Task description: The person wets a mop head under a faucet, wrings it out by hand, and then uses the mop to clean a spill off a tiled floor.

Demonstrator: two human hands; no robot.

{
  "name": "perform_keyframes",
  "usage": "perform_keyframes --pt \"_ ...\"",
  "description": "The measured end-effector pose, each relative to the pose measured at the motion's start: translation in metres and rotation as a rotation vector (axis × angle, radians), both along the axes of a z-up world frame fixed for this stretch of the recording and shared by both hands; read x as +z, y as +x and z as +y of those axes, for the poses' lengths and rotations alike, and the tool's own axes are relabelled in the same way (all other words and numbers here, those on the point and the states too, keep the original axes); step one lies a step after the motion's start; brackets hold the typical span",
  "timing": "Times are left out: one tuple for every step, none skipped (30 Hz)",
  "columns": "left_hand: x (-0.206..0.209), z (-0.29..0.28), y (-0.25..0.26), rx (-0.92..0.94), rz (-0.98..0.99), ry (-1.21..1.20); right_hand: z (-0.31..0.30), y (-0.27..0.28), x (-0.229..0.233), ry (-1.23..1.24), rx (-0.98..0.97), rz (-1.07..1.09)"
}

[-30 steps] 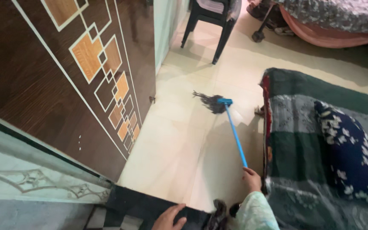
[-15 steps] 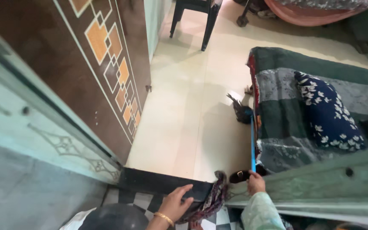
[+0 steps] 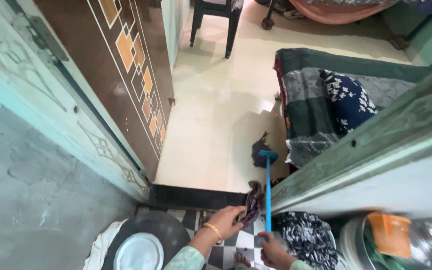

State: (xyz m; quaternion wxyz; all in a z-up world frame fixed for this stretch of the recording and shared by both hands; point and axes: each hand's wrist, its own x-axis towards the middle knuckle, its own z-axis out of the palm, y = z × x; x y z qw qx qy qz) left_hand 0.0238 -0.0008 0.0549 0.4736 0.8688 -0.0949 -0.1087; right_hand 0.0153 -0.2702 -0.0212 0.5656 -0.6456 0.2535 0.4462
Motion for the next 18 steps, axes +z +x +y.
perform_keyframes --pt "0.000 -0.006 -0.008 -0.083 -0.050 0.030 0.003 -0.012 0.000 0.028 0.103 0.026" --pt "0.000 -0.010 -0.015 -0.167 -0.101 0.059 0.011 -0.024 0.000 0.029 0.101 0.028" --pt "0.003 -0.012 -0.022 -0.166 -0.099 0.059 0.020 -0.036 0.002 0.075 0.259 -0.104" --pt "0.006 -0.011 -0.031 -0.229 0.000 0.103 0.029 -0.045 0.006 0.122 0.417 -0.235" --pt "0.008 -0.011 -0.037 -0.290 0.100 0.143 0.039 -0.052 0.014 0.187 0.472 -0.285" --pt "0.009 -0.008 -0.039 -0.289 0.101 0.142 0.049 -0.057 0.025 0.261 0.379 -0.151" --pt "0.009 0.001 -0.039 -0.239 0.151 0.111 0.060 -0.055 0.042 0.335 0.238 0.030" --pt "0.007 0.010 -0.041 -0.190 0.200 0.079 0.070 -0.055 0.062 0.382 0.112 0.185" --pt "0.004 0.022 -0.043 -0.177 0.200 0.081 0.078 -0.053 0.085 0.480 0.041 0.212" --pt "0.003 0.032 -0.042 -0.070 0.070 0.079 0.085 -0.052 0.107 0.566 -0.010 0.227" --pt "0.006 0.036 -0.042 0.040 -0.061 0.080 0.089 -0.046 0.128 0.788 -0.054 0.131" --pt "0.014 0.037 -0.042 0.053 -0.062 0.083 0.091 -0.035 0.146 0.790 -0.041 0.135" --pt "0.026 0.040 -0.047 0.010 -0.074 -0.010 0.090 -0.027 0.158 0.767 0.054 -0.079" --pt "0.040 0.042 -0.052 -0.032 -0.084 -0.102 0.087 -0.019 0.165 0.740 0.148 -0.292" --pt "0.056 0.035 -0.057 -0.029 -0.075 -0.102 0.082 -0.012 0.167 0.741 0.148 -0.282" --pt "0.070 0.023 -0.060 -0.025 -0.061 -0.201 0.076 -0.003 0.165 0.484 0.341 -0.606" --pt "0.084 0.010 -0.057 -0.018 -0.061 -0.297 0.072 0.009 0.160 0.206 0.533 -0.929" --pt "0.094 -0.005 -0.056 -0.010 -0.066 -0.294 0.067 0.018 0.153 0.211 0.539 -0.933"
